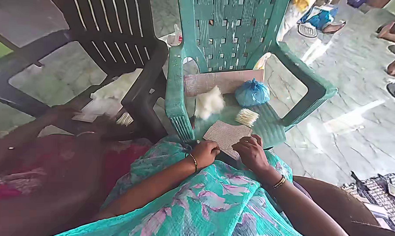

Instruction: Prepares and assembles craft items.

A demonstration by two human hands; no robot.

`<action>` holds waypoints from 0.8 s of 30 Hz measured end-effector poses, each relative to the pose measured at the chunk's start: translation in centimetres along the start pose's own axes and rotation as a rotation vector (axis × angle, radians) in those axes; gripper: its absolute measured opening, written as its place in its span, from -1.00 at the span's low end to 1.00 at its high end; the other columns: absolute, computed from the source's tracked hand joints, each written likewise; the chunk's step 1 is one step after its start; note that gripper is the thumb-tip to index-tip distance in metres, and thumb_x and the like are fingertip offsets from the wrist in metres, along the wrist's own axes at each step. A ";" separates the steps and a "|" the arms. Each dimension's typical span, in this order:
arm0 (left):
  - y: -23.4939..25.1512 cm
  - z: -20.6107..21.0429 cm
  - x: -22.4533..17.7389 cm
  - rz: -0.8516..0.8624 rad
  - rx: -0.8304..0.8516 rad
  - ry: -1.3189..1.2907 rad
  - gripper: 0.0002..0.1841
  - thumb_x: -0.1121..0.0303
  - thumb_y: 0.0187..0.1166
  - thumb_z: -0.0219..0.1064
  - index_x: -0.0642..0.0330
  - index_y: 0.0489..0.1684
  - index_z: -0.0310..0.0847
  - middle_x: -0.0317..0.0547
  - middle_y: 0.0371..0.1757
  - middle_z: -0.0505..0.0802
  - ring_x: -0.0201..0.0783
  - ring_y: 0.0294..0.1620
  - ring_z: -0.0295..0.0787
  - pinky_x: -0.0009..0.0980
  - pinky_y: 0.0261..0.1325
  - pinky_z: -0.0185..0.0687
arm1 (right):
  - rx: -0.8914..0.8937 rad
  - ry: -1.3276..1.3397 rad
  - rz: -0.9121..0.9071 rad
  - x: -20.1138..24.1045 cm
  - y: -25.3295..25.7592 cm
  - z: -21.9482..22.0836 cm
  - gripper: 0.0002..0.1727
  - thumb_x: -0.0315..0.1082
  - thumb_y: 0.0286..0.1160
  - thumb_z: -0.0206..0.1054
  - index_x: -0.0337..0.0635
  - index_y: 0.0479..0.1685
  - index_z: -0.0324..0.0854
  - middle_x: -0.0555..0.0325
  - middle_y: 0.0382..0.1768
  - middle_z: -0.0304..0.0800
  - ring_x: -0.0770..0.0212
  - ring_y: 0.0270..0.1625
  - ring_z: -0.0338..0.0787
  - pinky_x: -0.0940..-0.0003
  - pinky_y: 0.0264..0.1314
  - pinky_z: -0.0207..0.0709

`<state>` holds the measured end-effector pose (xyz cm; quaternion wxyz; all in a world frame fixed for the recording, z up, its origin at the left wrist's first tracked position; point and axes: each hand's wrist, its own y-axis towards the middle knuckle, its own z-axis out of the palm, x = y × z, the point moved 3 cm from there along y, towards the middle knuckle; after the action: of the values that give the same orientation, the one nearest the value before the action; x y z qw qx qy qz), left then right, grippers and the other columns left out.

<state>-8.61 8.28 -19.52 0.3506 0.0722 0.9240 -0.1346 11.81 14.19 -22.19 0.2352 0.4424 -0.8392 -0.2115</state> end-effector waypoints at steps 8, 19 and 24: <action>0.6 -1.1 1.1 0.040 -0.038 0.019 -0.71 0.40 0.75 0.17 0.46 0.07 0.75 0.27 0.12 0.83 0.07 0.25 0.76 -0.10 0.46 0.54 | -0.064 -0.045 0.157 -4.3 -1.0 -3.0 -0.80 -0.42 0.49 0.33 -0.04 -0.31 0.90 0.15 -0.26 0.96 -0.02 0.02 0.90 -0.33 0.38 0.42; 0.7 -0.8 3.5 -0.076 -0.024 -0.068 -0.69 0.35 0.76 0.18 0.44 0.09 0.74 0.23 0.13 0.82 0.00 0.18 0.76 -0.14 0.39 0.56 | 0.145 -0.083 0.715 -13.1 8.1 0.9 -0.76 -0.28 0.67 0.31 -0.13 0.01 0.87 -0.17 0.16 0.83 -0.29 0.39 0.64 -0.40 0.48 0.26; -0.2 -1.2 5.2 -0.108 -0.045 -0.127 -0.70 0.32 0.75 0.20 0.41 0.08 0.74 0.20 0.05 0.82 -0.05 0.05 0.76 -0.17 0.26 0.61 | 0.284 -0.107 0.695 -13.7 8.6 2.2 -0.72 -0.25 0.71 0.25 -0.16 -0.03 0.86 -0.23 0.19 0.78 -0.36 0.44 0.58 -0.47 0.43 0.28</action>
<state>-13.27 8.69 -22.14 0.4024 0.0058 0.9051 -0.1370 11.79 30.55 -21.97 0.1853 0.1478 -0.9712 -0.0232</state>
